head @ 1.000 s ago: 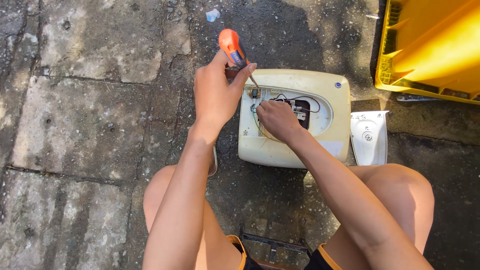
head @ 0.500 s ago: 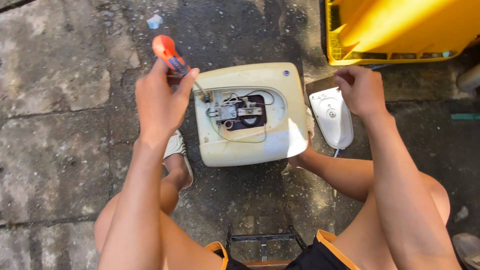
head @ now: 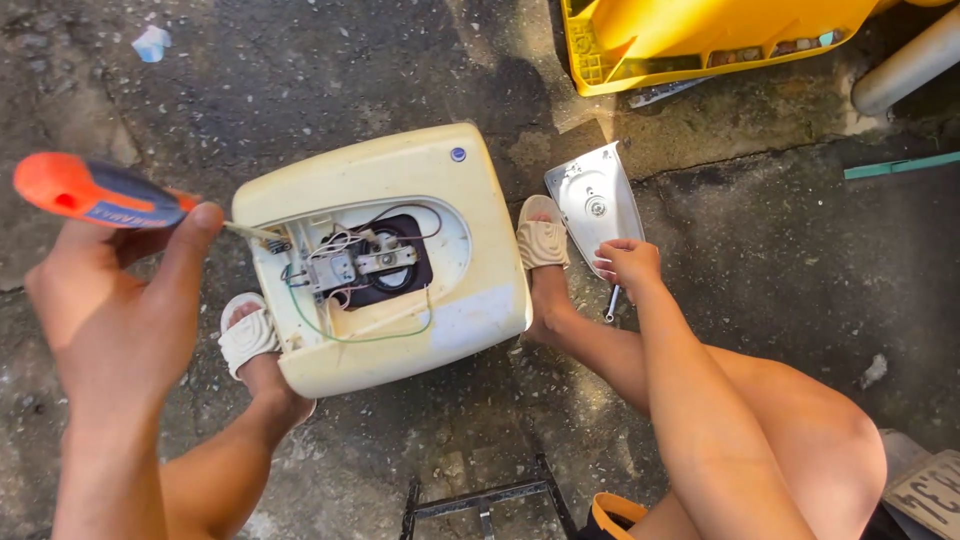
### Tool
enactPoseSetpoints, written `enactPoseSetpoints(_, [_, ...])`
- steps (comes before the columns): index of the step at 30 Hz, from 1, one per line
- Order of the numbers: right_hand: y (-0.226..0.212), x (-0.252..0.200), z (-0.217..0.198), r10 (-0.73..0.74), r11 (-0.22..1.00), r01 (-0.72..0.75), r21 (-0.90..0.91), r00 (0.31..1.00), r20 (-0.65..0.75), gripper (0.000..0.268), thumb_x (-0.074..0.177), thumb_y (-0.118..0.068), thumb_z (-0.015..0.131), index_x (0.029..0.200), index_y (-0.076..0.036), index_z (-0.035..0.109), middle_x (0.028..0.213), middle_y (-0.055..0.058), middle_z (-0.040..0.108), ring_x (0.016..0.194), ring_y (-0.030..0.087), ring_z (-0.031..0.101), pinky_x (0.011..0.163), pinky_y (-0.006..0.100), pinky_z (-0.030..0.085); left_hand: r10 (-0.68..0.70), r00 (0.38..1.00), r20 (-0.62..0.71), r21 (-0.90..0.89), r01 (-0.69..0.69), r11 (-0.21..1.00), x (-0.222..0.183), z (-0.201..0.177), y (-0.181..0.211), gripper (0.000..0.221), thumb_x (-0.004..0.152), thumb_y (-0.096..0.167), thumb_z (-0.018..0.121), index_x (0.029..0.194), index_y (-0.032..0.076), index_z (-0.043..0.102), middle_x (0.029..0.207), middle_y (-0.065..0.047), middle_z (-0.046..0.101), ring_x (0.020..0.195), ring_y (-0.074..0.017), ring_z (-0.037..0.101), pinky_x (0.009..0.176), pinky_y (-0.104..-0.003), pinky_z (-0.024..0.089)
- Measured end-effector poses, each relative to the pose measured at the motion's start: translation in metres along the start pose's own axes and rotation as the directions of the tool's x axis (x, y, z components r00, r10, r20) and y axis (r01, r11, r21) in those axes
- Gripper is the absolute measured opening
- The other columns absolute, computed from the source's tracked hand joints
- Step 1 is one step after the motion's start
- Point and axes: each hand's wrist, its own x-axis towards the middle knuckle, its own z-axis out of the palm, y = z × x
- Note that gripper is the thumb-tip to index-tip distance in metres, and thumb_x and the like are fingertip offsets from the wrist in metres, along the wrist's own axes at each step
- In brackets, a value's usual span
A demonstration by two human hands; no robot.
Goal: Removing internal electrical and mechanical components from an appliance housing using a screwdriver.
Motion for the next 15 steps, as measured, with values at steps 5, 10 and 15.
enactPoseSetpoints(5, [-0.005, 0.046, 0.004, 0.125, 0.973, -0.11, 0.204, 0.99, -0.062, 0.017, 0.09, -0.008, 0.068, 0.107, -0.002, 0.066, 0.095, 0.013, 0.074, 0.08, 0.02, 0.075, 0.063, 0.027, 0.061, -0.033, 0.999, 0.032, 0.033, 0.032, 0.999, 0.004, 0.011, -0.003, 0.019, 0.118, 0.013, 0.08, 0.121, -0.004, 0.073, 0.116, -0.014, 0.076, 0.106, -0.0244, 0.073, 0.095, -0.038, 0.052])
enactPoseSetpoints(10, [-0.04, 0.043, 0.004, 0.084, 0.971, -0.073, 0.227, 0.996, -0.043, 0.024, 0.093, -0.01, 0.067, 0.115, -0.002, 0.066, 0.103, 0.011, 0.075, 0.087, 0.02, 0.076, 0.069, 0.026, 0.06, -0.063, 0.998, 0.029, 0.019, 0.062, 0.998, 0.008, 0.013, 0.0, 0.017, 0.118, 0.013, 0.078, 0.123, -0.003, 0.073, 0.116, -0.013, 0.075, 0.103, -0.0228, 0.072, 0.095, -0.036, 0.051])
enactPoseSetpoints(15, [-0.046, 0.036, 0.006, 0.011, 0.98, -0.016, 0.199, 1.0, 0.028, 0.033, 0.098, -0.013, 0.066, 0.128, 0.0, 0.064, 0.115, 0.014, 0.074, 0.098, 0.024, 0.074, 0.083, 0.033, 0.063, -0.107, 0.992, -0.069, 0.109, 0.114, 0.987, 0.001, 0.001, 0.008, 0.016, 0.111, 0.021, 0.079, 0.12, 0.007, 0.079, 0.105, -0.009, 0.077, 0.106, -0.024, 0.074, 0.092, -0.039, 0.049])
